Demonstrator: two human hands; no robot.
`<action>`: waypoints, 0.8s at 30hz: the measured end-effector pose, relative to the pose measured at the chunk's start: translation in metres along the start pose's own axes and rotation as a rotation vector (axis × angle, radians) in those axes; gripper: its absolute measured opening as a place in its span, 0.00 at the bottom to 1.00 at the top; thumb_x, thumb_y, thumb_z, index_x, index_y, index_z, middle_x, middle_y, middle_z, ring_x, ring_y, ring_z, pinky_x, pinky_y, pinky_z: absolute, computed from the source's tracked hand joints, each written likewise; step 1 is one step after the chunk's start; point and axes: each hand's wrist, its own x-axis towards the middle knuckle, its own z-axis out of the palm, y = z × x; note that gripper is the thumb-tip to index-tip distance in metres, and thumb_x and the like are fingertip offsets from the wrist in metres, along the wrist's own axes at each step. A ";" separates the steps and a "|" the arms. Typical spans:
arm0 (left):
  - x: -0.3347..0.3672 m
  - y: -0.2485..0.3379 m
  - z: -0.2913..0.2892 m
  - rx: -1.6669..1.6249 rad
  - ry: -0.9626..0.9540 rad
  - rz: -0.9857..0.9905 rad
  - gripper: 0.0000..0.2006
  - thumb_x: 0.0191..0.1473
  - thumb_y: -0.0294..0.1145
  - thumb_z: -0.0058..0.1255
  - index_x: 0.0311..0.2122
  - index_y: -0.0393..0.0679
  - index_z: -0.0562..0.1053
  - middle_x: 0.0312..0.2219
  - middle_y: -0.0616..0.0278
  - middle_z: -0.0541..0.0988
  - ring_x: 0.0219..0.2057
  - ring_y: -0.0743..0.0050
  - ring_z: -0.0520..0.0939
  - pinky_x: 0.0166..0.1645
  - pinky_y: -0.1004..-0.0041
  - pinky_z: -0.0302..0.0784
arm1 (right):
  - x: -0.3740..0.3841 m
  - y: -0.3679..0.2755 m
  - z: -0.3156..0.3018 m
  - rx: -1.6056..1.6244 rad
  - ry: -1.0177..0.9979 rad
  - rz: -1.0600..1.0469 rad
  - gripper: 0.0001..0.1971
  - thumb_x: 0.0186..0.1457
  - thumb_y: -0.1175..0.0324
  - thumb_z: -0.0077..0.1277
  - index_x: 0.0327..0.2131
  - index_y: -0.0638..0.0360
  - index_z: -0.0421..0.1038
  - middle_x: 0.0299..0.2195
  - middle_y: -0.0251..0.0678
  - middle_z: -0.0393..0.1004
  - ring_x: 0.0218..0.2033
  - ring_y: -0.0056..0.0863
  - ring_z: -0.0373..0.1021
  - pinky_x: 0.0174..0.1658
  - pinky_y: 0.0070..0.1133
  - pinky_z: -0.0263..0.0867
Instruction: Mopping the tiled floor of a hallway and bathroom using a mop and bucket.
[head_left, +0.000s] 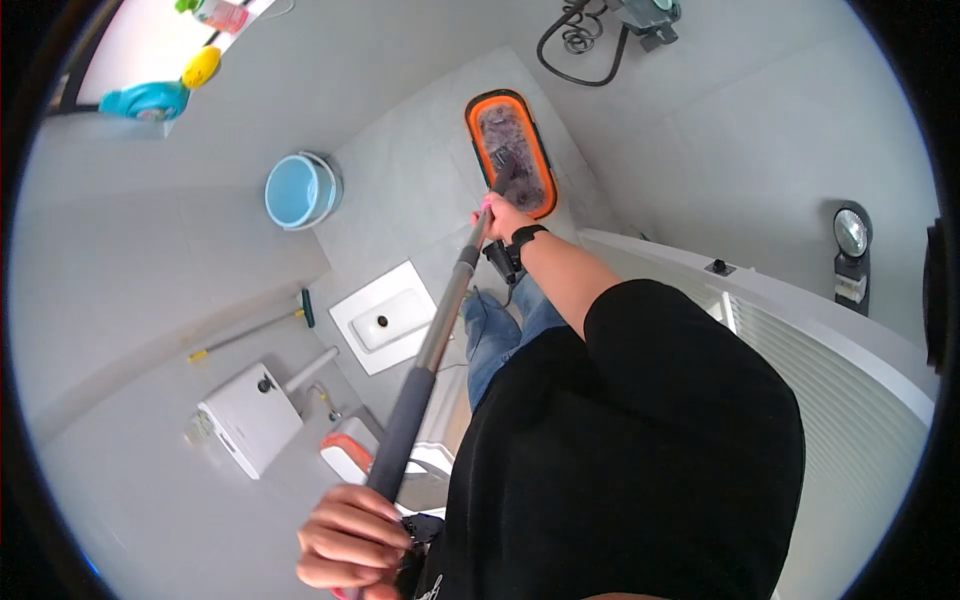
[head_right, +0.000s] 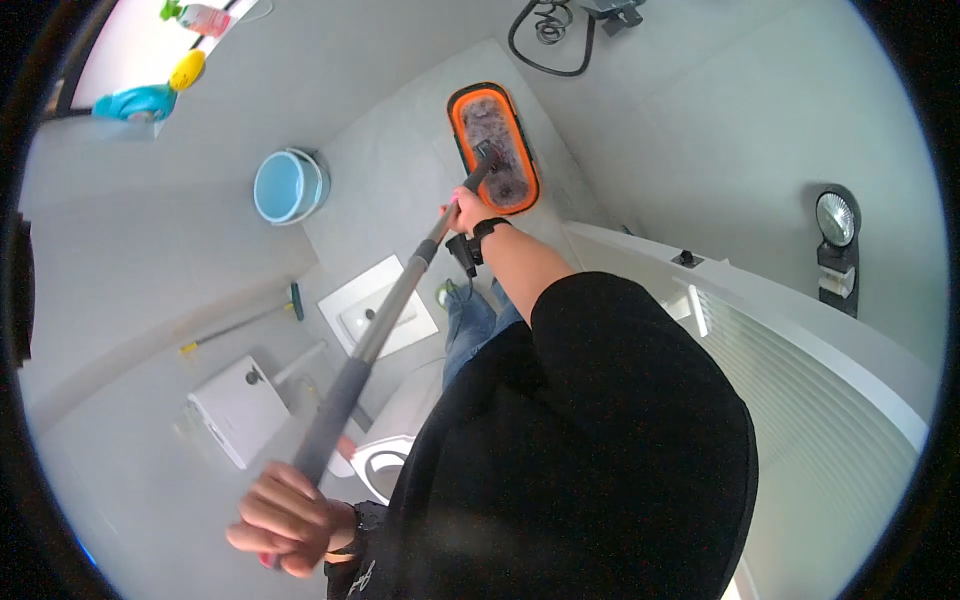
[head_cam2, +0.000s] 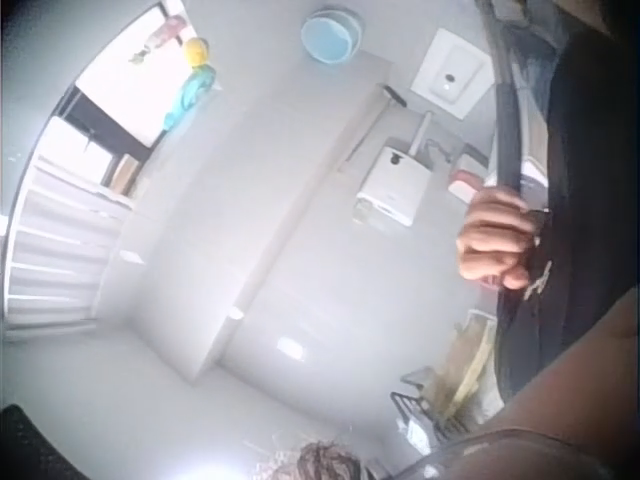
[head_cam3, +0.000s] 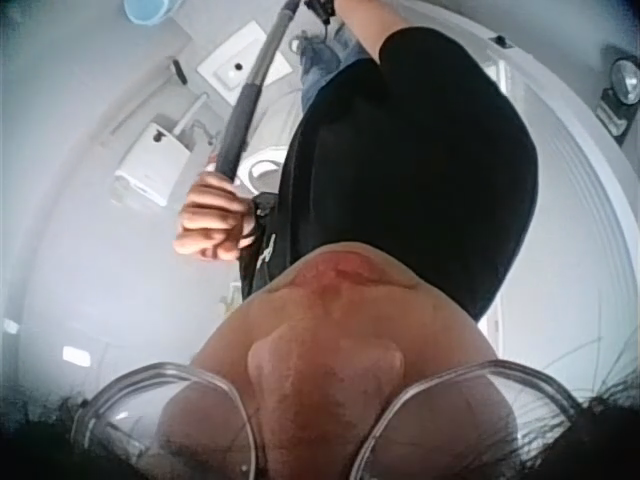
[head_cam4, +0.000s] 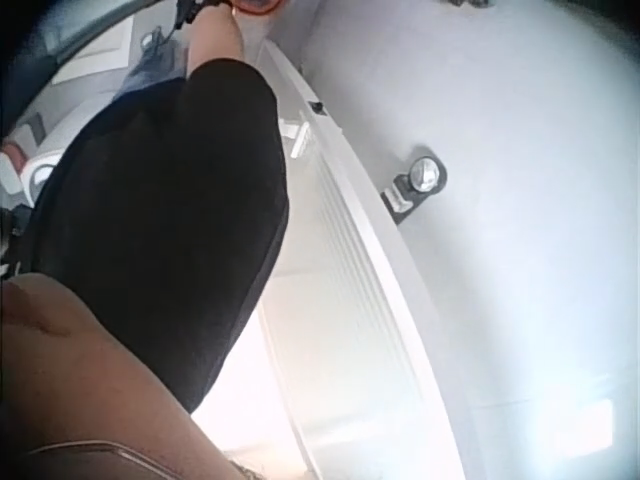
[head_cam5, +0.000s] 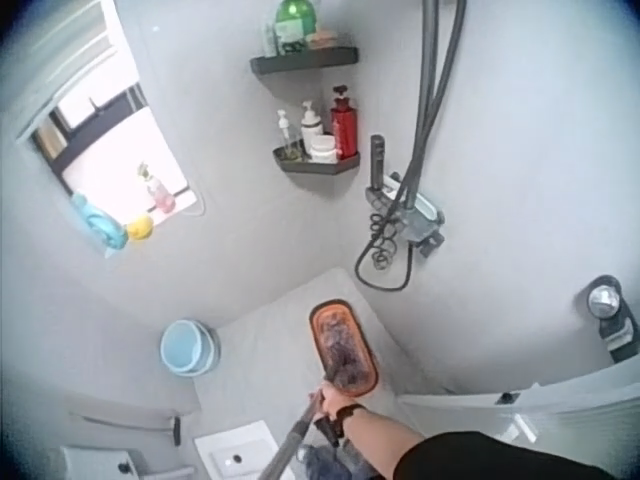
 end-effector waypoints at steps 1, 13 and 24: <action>-0.004 0.004 0.002 0.081 0.110 -0.006 0.12 0.48 0.33 0.48 0.20 0.48 0.58 0.12 0.71 0.61 0.13 0.77 0.61 0.25 0.73 0.61 | 0.000 0.004 -0.001 -0.012 0.000 0.001 0.11 0.50 0.64 0.46 0.31 0.58 0.57 0.26 0.38 0.64 0.25 0.32 0.67 0.25 0.24 0.68; -0.132 0.057 0.003 0.096 0.082 -0.032 0.16 0.40 0.28 0.52 0.11 0.42 0.58 0.06 0.66 0.61 0.07 0.72 0.62 0.17 0.72 0.63 | -0.137 0.111 -0.074 -0.042 -0.258 0.308 0.14 0.43 0.65 0.48 0.29 0.62 0.57 0.24 0.40 0.62 0.25 0.33 0.64 0.32 0.31 0.68; -0.307 0.091 -0.011 0.045 -0.109 0.028 0.13 0.30 0.16 0.48 0.10 0.43 0.58 0.08 0.64 0.64 0.11 0.68 0.65 0.23 0.71 0.64 | -0.151 0.184 -0.164 -0.282 -0.079 -0.119 0.09 0.55 0.72 0.38 0.38 0.60 0.52 0.27 0.40 0.61 0.22 0.31 0.63 0.24 0.29 0.66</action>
